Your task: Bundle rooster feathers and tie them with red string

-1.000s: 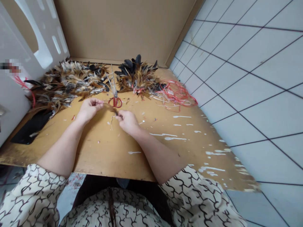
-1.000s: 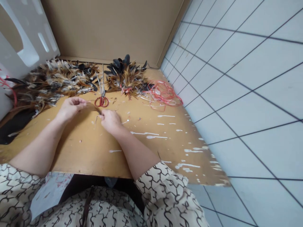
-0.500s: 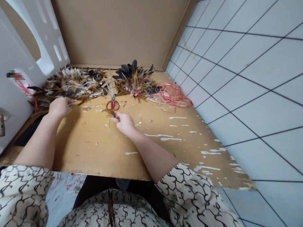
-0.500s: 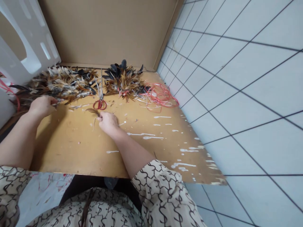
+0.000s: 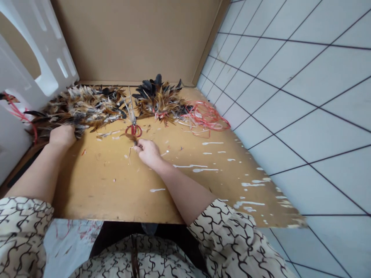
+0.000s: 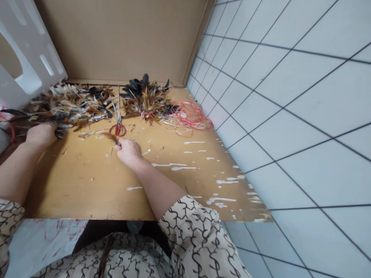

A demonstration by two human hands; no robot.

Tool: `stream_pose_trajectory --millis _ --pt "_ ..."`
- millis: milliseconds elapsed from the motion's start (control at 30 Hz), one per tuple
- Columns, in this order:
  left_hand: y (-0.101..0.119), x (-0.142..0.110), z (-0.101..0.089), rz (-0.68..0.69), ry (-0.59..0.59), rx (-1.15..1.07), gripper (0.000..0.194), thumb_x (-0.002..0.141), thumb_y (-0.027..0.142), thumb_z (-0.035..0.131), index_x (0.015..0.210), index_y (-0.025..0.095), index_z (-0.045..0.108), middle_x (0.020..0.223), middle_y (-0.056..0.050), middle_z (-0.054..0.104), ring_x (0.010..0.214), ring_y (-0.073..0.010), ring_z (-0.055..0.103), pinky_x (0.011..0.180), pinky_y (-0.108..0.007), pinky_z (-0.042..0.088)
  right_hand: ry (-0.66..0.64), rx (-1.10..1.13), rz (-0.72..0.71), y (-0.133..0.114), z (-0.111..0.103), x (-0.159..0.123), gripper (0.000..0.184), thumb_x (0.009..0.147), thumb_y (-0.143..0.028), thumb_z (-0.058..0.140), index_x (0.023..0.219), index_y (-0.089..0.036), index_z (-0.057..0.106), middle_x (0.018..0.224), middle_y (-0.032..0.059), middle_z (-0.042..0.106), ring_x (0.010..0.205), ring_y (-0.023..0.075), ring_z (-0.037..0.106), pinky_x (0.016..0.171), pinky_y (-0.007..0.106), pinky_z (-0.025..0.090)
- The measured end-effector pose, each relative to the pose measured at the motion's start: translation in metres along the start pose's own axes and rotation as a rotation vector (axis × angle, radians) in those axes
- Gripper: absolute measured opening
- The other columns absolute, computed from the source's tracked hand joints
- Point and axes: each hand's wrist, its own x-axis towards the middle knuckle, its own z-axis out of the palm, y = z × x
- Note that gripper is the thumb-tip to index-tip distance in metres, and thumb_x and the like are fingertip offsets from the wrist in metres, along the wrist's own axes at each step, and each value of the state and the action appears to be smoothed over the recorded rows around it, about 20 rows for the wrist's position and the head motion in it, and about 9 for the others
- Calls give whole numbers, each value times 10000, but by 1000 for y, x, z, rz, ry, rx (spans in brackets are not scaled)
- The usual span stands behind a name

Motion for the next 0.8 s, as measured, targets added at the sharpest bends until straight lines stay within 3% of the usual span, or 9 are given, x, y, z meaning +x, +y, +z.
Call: stream_pose_trajectory --millis 233,533,800 --pt "15 5 1 49 22 -47 399 726 125 409 1070 46 598 1081 -220 631 1013 -295 591 778 -332 463 11 64 -1 3 3 3 138 768 -263 512 778 -198 633 658 -1 609 567 118 479 543 228 316" --pt "54 4 1 209 117 -147 382 661 131 468 985 96 665 996 -221 662 951 -328 611 753 -347 461 45 182 -10 9 11 9 93 741 -243 537 699 -185 596 598 -23 559 558 109 468 551 219 335" --pt "64 1 0 191 118 -205 386 642 164 489 983 187 670 987 -153 679 932 -296 613 720 -309 445 31 154 -2 6 6 6 105 745 -256 523 707 -190 595 591 -27 547 550 109 453 552 222 328"
